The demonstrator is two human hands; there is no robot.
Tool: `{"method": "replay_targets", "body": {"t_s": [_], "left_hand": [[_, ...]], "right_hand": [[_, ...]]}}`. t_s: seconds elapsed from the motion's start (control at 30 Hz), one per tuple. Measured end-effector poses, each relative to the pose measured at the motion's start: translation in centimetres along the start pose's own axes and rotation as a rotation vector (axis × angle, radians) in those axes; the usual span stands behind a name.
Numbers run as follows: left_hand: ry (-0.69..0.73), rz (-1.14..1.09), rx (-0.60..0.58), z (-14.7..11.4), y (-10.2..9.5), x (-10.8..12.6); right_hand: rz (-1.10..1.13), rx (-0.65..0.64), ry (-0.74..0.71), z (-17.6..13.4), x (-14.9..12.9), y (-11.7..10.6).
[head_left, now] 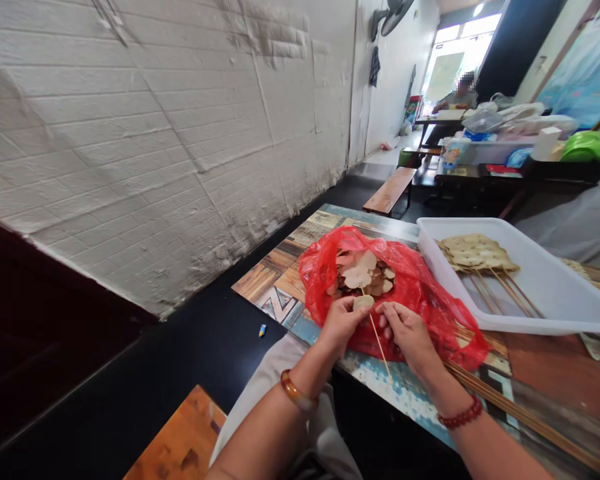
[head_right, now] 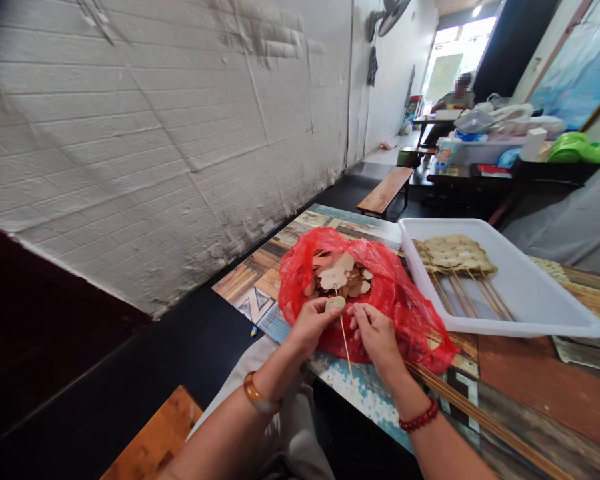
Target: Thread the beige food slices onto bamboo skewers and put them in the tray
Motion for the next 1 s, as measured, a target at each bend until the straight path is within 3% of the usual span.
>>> {"method": "replay_targets", "body": {"t_s": [0.2,0.47,0.73,0.83,1.0], "left_hand": [[-0.021,0.240,-0.134,-1.6,0.7,-0.1],[0.042,0.484,-0.219,-2.6,0.8,-0.6],[0.217,0.802,-0.181,-4.1,1.3,0.9],[0.260,0.932,-0.315,-5.4,1.6,1.7],[0.235,1.084,-0.709,-8.5,1.1,4.0]], "right_hand": [[0.059,-0.019,0.066,0.6,0.6,-0.2],[0.270,-0.169,0.190,0.5,-0.6,0.0],[0.406,-0.053,0.157,1.1,-1.2,-0.7],[0.460,0.026,0.116,1.5,-1.4,-1.7],[0.553,0.210,0.055,2.3,-1.7,-4.7]]}}
Point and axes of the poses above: each hand's wrist, its own z-axis towards the middle knuckle, its own y-axis out of the palm, x = y × z, the point moved 4 cm from there along z, towards the middle knuckle, and after that the axes turned 11 degrees about -y, right-handed, at the moved point
